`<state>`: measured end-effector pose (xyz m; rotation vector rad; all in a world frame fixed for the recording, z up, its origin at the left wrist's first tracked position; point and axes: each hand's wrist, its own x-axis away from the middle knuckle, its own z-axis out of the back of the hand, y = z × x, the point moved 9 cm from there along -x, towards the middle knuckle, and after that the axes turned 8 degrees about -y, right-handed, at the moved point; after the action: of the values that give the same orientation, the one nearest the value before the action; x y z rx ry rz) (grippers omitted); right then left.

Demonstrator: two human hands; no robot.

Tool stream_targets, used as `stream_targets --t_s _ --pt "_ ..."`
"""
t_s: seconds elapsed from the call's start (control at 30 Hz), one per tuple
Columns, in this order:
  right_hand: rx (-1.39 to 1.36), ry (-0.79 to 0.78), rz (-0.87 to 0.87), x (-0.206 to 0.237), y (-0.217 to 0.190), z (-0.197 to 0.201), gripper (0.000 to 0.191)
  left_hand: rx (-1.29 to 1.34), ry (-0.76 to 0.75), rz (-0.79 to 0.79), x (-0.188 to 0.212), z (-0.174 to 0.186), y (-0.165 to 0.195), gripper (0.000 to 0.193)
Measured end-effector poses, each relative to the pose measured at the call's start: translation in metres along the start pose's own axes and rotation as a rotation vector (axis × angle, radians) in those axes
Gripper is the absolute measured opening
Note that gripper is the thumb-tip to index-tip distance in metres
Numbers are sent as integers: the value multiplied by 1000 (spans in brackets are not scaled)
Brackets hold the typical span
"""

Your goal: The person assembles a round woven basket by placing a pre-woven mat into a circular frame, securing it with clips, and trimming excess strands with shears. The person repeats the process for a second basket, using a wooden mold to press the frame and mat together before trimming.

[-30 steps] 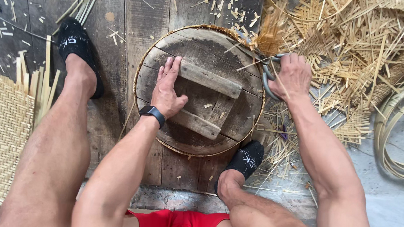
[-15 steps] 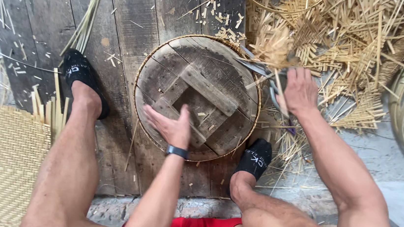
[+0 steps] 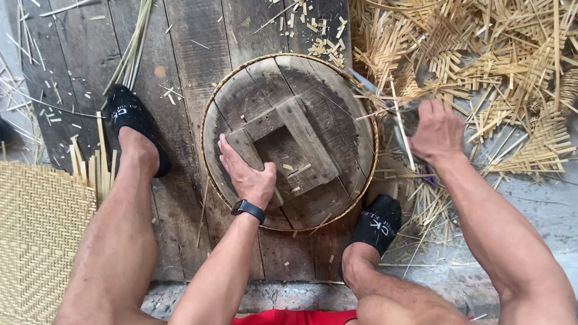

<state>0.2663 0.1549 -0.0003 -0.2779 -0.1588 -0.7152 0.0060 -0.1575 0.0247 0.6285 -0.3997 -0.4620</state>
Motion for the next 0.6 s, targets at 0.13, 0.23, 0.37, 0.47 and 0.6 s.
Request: stream_targets --t_s 0.13,0.23,0.37,0.47,0.6 --pt "172 226 140 -29 -37 22 36 -1 3 9 1 -1 3 117" --pt "120 36 79 -47 -35 12 25 -13 12 9 1 1 4 117" --pt "149 -214 -32 -49 -10 -4 25 -15 24 -3 0 2 5 117" --pt "-163 -226 -353 -43 39 -1 35 -10 23 -13 1 2 6 116" --pt "-765 -170 -740 -6 97 -12 25 -13 13 17 1 1 3 115"
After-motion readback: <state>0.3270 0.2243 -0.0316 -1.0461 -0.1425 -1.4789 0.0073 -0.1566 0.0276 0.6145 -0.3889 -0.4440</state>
